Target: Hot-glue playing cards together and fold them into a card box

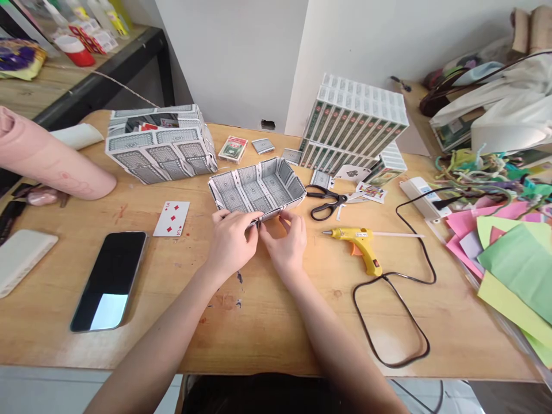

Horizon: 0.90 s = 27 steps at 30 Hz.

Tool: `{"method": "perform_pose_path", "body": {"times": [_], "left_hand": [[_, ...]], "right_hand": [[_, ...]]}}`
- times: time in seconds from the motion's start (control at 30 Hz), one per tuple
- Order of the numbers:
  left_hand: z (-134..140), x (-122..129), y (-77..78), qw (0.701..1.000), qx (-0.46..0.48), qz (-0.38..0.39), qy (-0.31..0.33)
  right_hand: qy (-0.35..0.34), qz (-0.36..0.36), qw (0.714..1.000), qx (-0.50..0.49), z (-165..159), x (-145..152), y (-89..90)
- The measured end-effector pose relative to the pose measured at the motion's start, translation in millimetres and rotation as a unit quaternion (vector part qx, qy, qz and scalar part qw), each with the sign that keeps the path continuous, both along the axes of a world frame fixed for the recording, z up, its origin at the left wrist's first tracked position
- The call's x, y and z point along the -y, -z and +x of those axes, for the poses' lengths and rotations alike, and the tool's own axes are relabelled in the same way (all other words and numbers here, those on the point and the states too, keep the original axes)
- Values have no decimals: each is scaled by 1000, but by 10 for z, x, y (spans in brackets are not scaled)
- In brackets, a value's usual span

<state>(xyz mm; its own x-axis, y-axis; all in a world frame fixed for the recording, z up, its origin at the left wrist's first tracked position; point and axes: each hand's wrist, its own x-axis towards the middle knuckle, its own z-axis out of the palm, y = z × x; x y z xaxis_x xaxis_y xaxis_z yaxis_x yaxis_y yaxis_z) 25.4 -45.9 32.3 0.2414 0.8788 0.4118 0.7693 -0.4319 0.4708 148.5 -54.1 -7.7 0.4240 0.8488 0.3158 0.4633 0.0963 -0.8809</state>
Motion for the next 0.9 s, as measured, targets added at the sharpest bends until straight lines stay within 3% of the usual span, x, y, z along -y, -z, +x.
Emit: {"method": "perform_pose_path", "body": {"times": [0.6,0.9], "left_hand": [[16,-5,17,1000,9,11,2],[2,-7,17,1000,9,3,6]], "right_hand": [[21,-9,999,45,-12,-33,43],[23,27,995,88,-22,-75,77]]}}
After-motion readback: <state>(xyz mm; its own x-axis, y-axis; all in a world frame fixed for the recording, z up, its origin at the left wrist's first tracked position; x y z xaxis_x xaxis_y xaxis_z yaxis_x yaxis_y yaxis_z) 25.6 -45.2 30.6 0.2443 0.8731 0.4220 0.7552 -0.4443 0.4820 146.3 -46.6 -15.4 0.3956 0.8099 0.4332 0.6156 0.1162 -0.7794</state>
